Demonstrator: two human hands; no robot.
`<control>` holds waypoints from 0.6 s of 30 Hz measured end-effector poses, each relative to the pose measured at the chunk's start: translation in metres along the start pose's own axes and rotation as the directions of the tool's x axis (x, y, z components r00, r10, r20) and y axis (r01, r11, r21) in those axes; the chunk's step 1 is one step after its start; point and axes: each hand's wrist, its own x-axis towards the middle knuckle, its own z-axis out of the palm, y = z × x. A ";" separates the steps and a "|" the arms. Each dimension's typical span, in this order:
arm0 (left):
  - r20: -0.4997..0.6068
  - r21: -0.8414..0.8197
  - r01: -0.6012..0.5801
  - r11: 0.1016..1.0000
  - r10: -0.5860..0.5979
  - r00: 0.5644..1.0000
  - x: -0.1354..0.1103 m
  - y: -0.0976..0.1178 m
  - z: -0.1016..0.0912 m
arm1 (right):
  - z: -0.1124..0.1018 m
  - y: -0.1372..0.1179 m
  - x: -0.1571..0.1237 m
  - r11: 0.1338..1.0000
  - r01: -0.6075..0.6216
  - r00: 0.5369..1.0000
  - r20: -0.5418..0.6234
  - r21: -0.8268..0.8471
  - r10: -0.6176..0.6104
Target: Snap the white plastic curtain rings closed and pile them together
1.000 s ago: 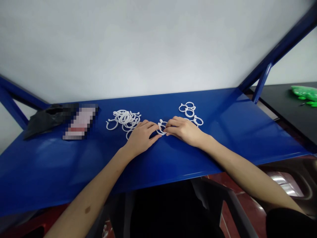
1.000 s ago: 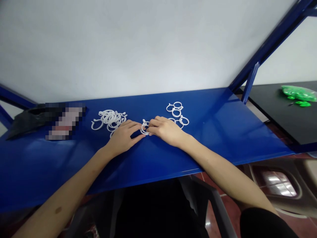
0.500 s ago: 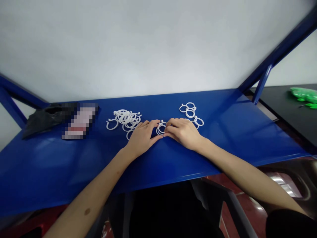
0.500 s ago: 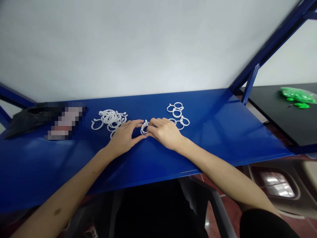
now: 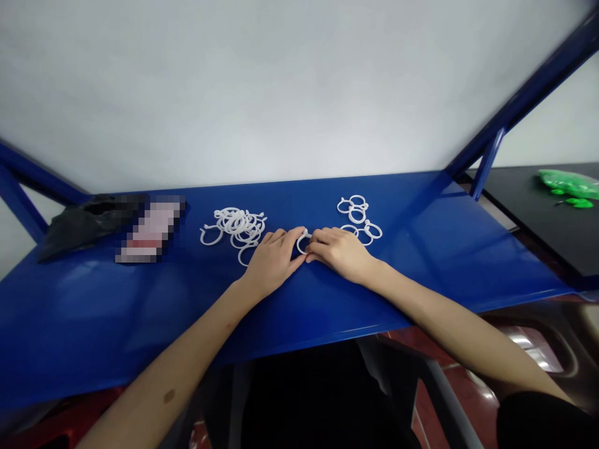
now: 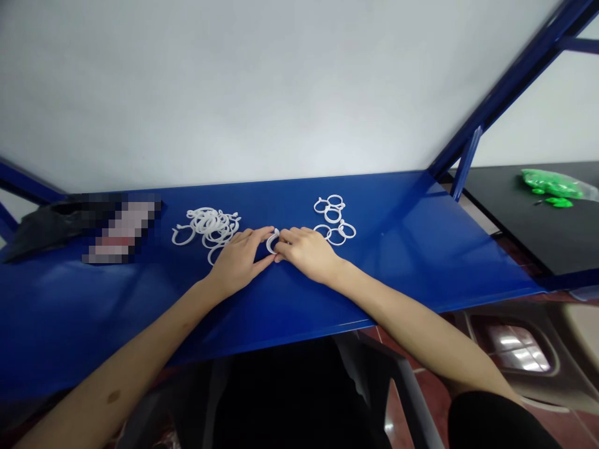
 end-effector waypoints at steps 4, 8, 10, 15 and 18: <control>0.005 0.001 -0.021 1.000 0.021 1.000 0.000 -0.001 -0.002 | -0.002 0.001 -0.001 0.998 -0.011 0.999 0.046 0.070 0.008; 0.029 0.005 -0.087 0.996 0.087 0.996 0.001 -0.002 -0.004 | -0.003 0.000 -0.001 0.998 -0.021 0.996 0.086 0.055 0.016; 0.049 0.000 -0.108 0.994 0.108 0.993 0.002 -0.002 -0.004 | -0.002 0.000 0.000 1.000 0.008 0.996 0.090 0.002 -0.009; 0.039 0.046 -0.117 0.992 0.115 0.993 0.003 0.000 -0.005 | -0.002 -0.003 0.002 0.983 0.068 0.994 0.093 -0.173 -0.052; -0.016 0.087 -0.158 0.984 0.160 0.987 0.002 0.000 -0.009 | -0.005 -0.006 0.000 0.974 0.090 0.995 0.072 -0.208 -0.076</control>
